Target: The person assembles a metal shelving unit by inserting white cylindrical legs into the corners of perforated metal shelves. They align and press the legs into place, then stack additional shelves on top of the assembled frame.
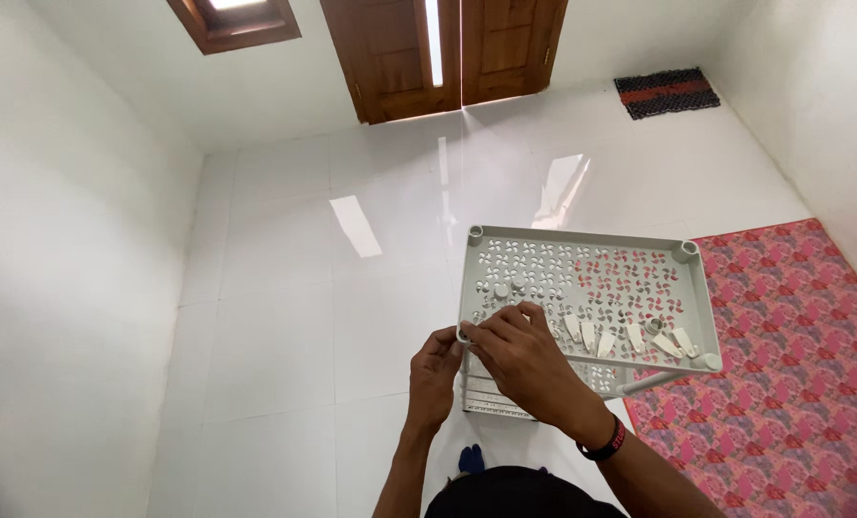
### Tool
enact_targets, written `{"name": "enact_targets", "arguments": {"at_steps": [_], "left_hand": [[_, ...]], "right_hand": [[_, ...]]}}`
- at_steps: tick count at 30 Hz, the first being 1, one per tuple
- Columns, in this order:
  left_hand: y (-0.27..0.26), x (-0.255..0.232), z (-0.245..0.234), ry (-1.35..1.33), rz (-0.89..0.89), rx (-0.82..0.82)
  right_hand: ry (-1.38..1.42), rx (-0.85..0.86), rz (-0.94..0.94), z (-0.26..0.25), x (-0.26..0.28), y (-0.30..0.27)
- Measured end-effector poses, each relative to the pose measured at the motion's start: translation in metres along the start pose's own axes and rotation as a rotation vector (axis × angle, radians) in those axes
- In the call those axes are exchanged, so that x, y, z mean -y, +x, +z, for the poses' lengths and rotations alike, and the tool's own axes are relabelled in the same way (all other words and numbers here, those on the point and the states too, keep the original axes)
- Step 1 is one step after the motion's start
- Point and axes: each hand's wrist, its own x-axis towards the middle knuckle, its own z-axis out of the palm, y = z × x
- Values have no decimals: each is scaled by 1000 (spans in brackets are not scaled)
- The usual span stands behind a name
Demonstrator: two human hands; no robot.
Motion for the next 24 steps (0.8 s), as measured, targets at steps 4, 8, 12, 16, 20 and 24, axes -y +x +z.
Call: {"name": "enact_targets", "arguments": {"at_steps": [4,8,12,16,20,24], "left_hand": [[1,-5,-8,12,74,94],[11,-3,-3,143,38,77],[15,1,3,88,79,69],[15,4,5,19,59,68],[20,12,-2,29,50,110],[23,22,-6,-17,97,139]], "right_hand": [[-28,-42,-26,3,-2,-2],[-67,-102,-45,8,-2,-3],[-110,-142,-73,15,-2,-5],[-146,-144,-88,17,-5,-8],[-152,-139,-93,21,-5,-11],[-169,-117,-109,17,-5,-10]]}}
